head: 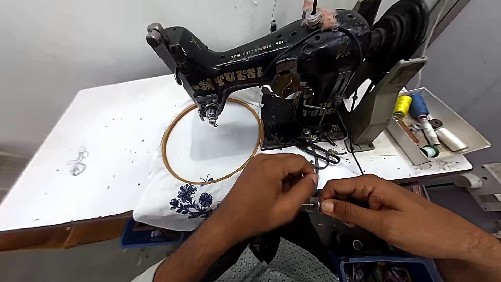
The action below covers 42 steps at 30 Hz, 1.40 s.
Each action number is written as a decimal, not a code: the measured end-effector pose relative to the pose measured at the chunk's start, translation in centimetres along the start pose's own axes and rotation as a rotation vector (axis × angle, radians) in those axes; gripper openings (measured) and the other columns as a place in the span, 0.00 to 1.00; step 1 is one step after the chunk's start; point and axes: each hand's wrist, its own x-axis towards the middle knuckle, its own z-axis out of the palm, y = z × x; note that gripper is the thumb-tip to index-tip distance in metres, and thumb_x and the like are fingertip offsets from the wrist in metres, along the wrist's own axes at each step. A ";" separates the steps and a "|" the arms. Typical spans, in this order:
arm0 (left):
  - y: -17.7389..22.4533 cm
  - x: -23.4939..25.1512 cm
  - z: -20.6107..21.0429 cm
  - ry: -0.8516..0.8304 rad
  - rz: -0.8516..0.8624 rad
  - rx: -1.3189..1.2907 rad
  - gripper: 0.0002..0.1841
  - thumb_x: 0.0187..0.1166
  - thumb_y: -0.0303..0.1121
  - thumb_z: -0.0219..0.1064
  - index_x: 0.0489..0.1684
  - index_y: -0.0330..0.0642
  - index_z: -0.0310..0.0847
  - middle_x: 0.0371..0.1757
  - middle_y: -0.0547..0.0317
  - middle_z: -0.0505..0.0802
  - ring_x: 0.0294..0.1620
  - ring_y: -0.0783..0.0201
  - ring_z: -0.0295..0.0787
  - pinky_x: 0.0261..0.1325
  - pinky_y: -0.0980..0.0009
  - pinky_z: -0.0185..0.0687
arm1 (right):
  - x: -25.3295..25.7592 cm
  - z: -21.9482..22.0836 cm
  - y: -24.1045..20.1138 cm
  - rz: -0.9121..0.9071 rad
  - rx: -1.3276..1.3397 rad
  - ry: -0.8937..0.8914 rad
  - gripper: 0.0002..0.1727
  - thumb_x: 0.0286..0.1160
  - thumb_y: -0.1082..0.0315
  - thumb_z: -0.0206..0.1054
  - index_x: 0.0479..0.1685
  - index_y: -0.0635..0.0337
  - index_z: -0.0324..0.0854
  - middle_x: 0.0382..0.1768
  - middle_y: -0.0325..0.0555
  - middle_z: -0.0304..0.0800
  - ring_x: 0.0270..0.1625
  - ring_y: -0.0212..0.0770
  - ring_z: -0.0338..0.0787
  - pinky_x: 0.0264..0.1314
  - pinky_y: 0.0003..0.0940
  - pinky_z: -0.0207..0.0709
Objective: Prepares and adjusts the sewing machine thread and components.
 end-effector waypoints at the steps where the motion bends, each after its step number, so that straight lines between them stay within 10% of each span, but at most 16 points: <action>1: 1.2 -0.4 0.0 -0.003 0.027 -0.010 0.11 0.83 0.37 0.64 0.34 0.45 0.90 0.26 0.73 0.85 0.24 0.82 0.77 0.25 0.83 0.76 | 0.0 0.1 0.1 0.012 -0.058 0.035 0.14 0.85 0.51 0.62 0.35 0.42 0.88 0.21 0.27 0.81 0.22 0.22 0.75 0.22 0.15 0.64; 7: -1.9 -3.1 2.1 -0.345 -0.008 -0.078 0.15 0.89 0.42 0.61 0.42 0.46 0.94 0.33 0.66 0.92 0.32 0.74 0.86 0.35 0.72 0.83 | -0.3 -0.7 0.4 0.020 0.062 0.009 0.14 0.85 0.54 0.62 0.37 0.47 0.89 0.21 0.32 0.81 0.23 0.24 0.76 0.24 0.15 0.65; 13: 0.0 -0.9 0.1 -0.032 0.001 -0.003 0.11 0.82 0.37 0.65 0.34 0.46 0.92 0.25 0.75 0.86 0.24 0.81 0.78 0.25 0.82 0.75 | -0.1 0.1 0.4 0.019 -0.078 -0.019 0.13 0.83 0.52 0.63 0.33 0.42 0.89 0.19 0.27 0.80 0.21 0.22 0.75 0.20 0.16 0.63; 20: -0.4 -4.1 3.2 -0.294 0.045 -0.131 0.15 0.89 0.39 0.61 0.42 0.43 0.94 0.29 0.61 0.89 0.29 0.70 0.83 0.32 0.73 0.78 | 0.2 -0.2 0.8 0.041 -0.015 0.154 0.14 0.85 0.53 0.61 0.35 0.44 0.89 0.19 0.32 0.79 0.20 0.27 0.74 0.20 0.18 0.63; 25: -0.3 -2.0 3.5 -0.011 -0.040 -0.375 0.14 0.88 0.35 0.63 0.47 0.34 0.91 0.34 0.57 0.92 0.30 0.75 0.83 0.34 0.79 0.80 | 1.2 -1.3 1.0 -0.183 0.146 0.447 0.16 0.89 0.51 0.58 0.47 0.46 0.90 0.28 0.33 0.86 0.20 0.23 0.76 0.19 0.14 0.68; 30: 1.4 1.2 5.5 0.186 -0.122 -0.758 0.16 0.89 0.32 0.60 0.63 0.27 0.81 0.35 0.57 0.89 0.32 0.73 0.86 0.39 0.75 0.86 | 1.0 -4.4 0.5 -0.312 0.012 0.777 0.10 0.84 0.68 0.62 0.51 0.55 0.89 0.40 0.30 0.94 0.37 0.24 0.89 0.43 0.19 0.85; 42: 2.6 7.7 8.3 0.317 -0.272 -0.925 0.14 0.92 0.34 0.55 0.52 0.35 0.87 0.29 0.58 0.89 0.28 0.69 0.87 0.36 0.73 0.88 | 1.7 -9.3 -0.1 -0.354 -0.592 1.231 0.15 0.85 0.62 0.64 0.49 0.65 0.89 0.44 0.49 0.88 0.42 0.32 0.86 0.47 0.29 0.82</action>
